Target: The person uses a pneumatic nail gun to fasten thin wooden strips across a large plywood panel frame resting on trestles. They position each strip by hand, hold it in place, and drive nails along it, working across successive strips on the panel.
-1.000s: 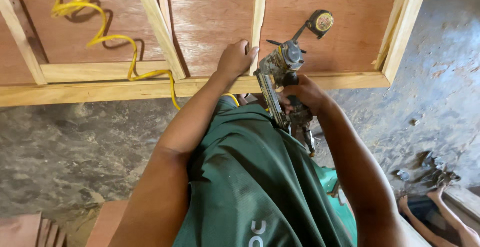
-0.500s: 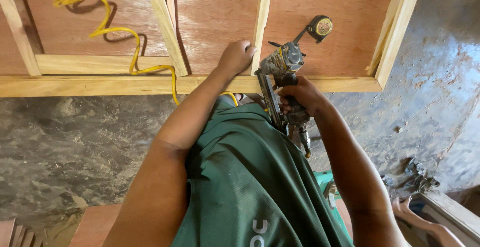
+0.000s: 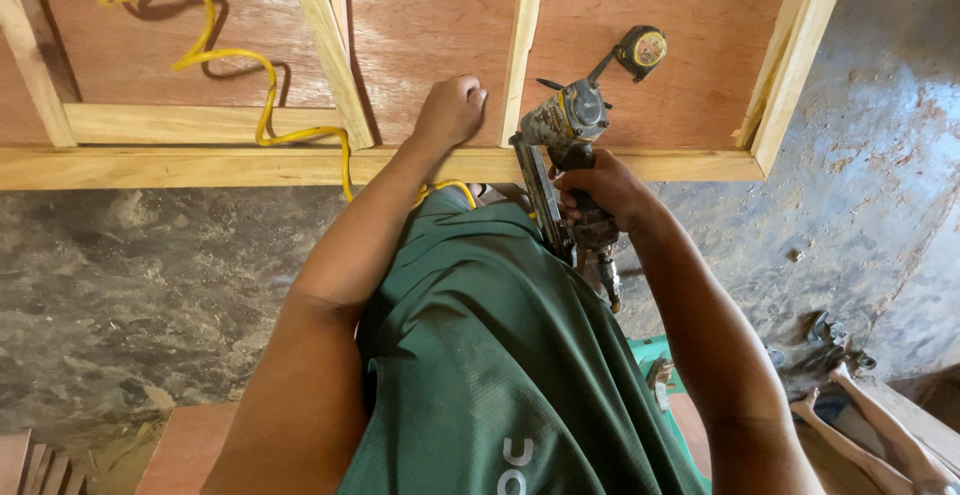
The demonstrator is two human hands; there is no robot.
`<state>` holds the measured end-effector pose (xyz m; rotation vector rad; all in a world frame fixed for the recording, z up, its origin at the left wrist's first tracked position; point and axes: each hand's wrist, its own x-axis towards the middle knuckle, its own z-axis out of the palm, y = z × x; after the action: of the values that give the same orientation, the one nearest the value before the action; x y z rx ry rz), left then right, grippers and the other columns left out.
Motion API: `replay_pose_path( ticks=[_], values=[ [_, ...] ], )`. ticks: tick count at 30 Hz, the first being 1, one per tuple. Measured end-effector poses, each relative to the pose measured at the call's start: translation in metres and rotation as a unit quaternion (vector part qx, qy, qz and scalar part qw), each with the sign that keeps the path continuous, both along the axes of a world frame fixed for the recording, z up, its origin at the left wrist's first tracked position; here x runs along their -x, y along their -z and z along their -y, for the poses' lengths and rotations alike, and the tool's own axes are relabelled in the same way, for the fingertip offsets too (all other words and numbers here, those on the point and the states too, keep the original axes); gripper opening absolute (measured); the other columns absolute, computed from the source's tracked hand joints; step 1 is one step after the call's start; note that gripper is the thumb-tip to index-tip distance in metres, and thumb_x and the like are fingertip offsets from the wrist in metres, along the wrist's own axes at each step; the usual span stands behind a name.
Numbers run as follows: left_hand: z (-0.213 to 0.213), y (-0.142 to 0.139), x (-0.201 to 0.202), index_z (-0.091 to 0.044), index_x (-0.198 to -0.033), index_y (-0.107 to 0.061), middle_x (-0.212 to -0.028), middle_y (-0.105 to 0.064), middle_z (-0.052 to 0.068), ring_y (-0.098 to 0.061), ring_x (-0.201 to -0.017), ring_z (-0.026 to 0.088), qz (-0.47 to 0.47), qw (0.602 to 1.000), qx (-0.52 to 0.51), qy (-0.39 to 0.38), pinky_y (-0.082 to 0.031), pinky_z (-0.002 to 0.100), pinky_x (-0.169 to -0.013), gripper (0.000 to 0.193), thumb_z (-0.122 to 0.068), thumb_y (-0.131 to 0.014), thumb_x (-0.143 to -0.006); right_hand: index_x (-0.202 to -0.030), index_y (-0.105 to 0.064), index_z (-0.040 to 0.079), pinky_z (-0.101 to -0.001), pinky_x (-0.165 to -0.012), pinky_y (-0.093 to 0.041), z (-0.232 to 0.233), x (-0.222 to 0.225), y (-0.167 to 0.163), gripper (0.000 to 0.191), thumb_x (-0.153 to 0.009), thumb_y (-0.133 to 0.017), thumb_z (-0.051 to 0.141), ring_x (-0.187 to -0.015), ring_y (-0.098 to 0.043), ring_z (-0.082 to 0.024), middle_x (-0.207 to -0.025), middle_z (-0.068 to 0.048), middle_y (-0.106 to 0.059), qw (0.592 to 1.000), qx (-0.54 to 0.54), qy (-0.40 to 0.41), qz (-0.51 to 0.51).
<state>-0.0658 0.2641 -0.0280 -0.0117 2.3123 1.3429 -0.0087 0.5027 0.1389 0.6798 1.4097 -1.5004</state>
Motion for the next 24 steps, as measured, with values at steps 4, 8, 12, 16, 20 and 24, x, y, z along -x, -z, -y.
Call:
replay_pose_path(
  ticks=[4,8,12,16,20,24],
  values=[
    [0.016,0.003,-0.008,0.000,-0.090,-0.069,-0.090,-0.071,0.023,-0.067,-0.087,0.044,-0.019,1.000,-0.002,-0.023,-0.053,0.050,-0.079,0.024,-0.023,-0.061,-0.095,-0.100,-0.059,-0.003,-0.0348,-0.047,-0.047,-0.002,0.000,0.000,0.014,-0.088,-0.062,0.002,-0.049,-0.056,-0.019,-0.060,-0.009,-0.055,1.000,0.011,0.004,0.008],
    [0.026,0.005,-0.015,0.000,-0.091,-0.070,-0.089,-0.071,0.023,-0.067,-0.086,0.043,-0.012,0.999,-0.003,-0.031,-0.053,0.049,-0.078,0.022,-0.021,-0.063,-0.095,-0.102,-0.060,-0.004,-0.0359,-0.048,-0.050,-0.002,-0.001,-0.001,0.017,-0.086,-0.061,0.000,-0.048,-0.057,-0.020,-0.060,-0.009,-0.056,1.000,0.009,0.022,0.013],
    [0.027,0.005,-0.016,0.000,-0.091,-0.070,-0.090,-0.071,0.023,-0.067,-0.086,0.043,-0.013,0.999,-0.001,-0.030,-0.053,0.049,-0.078,0.022,-0.020,-0.064,-0.095,-0.105,-0.060,-0.005,-0.0358,-0.049,-0.049,-0.003,0.001,-0.002,0.019,-0.087,-0.060,0.000,-0.049,-0.056,-0.020,-0.060,-0.009,-0.054,1.000,0.015,0.013,0.003],
    [0.027,0.005,-0.015,-0.001,-0.092,-0.071,-0.090,-0.071,0.023,-0.068,-0.086,0.043,-0.007,0.999,-0.005,-0.031,-0.054,0.049,-0.078,0.021,-0.020,-0.062,-0.095,-0.104,-0.060,-0.004,-0.0375,-0.049,-0.051,-0.005,0.001,-0.005,0.018,-0.087,-0.059,0.001,-0.047,-0.055,-0.021,-0.059,-0.009,-0.054,0.999,0.016,0.037,0.012],
    [0.029,0.007,-0.016,-0.001,-0.093,-0.071,-0.090,-0.071,0.023,-0.068,-0.087,0.043,-0.021,0.999,-0.002,-0.034,-0.054,0.049,-0.079,0.021,-0.020,-0.061,-0.096,-0.109,-0.061,-0.004,-0.0360,-0.050,-0.049,-0.002,0.001,-0.002,0.022,-0.087,-0.059,-0.001,-0.048,-0.054,-0.020,-0.060,-0.009,-0.053,0.999,0.045,0.022,0.010],
    [0.032,0.006,-0.017,-0.001,-0.093,-0.070,-0.090,-0.071,0.022,-0.068,-0.086,0.042,-0.029,0.999,0.001,-0.042,-0.054,0.049,-0.078,0.021,-0.020,-0.061,-0.096,-0.108,-0.060,-0.005,-0.0371,-0.049,-0.049,-0.002,0.002,0.000,0.021,-0.087,-0.059,-0.002,-0.049,-0.055,-0.022,-0.060,-0.010,-0.053,0.999,0.037,0.027,0.019]
  ],
)
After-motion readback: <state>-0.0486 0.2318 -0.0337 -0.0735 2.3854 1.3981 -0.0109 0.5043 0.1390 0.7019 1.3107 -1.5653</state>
